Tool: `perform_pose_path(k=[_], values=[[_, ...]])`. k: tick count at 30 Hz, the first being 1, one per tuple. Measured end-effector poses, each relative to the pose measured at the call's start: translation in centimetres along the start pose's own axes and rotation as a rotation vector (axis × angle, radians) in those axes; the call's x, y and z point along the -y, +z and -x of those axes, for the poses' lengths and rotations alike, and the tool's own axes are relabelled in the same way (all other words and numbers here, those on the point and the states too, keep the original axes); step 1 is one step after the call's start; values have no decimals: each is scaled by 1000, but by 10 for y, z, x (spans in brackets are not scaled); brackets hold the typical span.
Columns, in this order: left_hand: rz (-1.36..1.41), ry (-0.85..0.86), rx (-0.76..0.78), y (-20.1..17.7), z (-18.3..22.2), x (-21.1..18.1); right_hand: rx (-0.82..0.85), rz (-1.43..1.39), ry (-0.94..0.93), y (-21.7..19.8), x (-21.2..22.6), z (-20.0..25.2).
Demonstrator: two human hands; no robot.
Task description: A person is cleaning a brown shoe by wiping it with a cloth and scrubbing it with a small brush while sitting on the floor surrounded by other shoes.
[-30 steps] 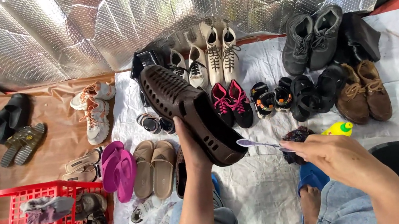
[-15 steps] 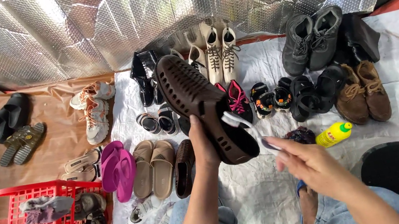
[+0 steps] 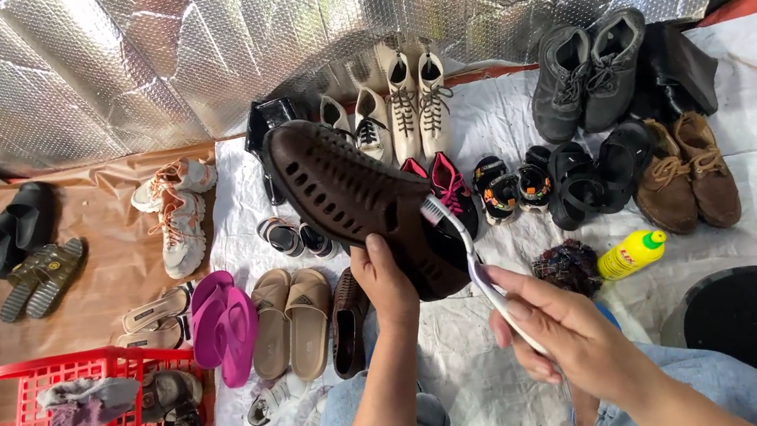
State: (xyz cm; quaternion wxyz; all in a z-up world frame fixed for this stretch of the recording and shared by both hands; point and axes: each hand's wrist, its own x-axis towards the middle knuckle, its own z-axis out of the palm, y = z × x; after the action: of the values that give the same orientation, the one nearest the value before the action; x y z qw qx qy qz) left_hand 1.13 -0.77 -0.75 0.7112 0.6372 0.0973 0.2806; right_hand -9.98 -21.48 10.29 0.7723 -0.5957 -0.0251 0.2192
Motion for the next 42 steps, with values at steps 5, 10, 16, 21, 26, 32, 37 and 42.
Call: perform_pose_path(k=[5,10,16,21,26,32,37,42], values=[[-26,63,8,0,4,14,71,140,-216,8,-20,6],[-53,82,-51,-5,3,19,-31,580,-492,10,-49,0],[70,50,-91,-9,-3,10,-33,794,-483,7,-63,1],[175,-61,-207,-15,-12,1,-44,1030,-633,-4,-82,-1],[624,-327,-250,-13,-30,-42,-93,1187,-687,-30,-106,-1],[780,-445,-173,-23,-41,-55,-188,1304,-639,-52,-86,1],[794,-505,11,-28,-44,-56,-318,1345,-533,-64,-57,-4],[896,-726,439,-23,-41,-62,-284,1394,-862,-65,-25,-12]])
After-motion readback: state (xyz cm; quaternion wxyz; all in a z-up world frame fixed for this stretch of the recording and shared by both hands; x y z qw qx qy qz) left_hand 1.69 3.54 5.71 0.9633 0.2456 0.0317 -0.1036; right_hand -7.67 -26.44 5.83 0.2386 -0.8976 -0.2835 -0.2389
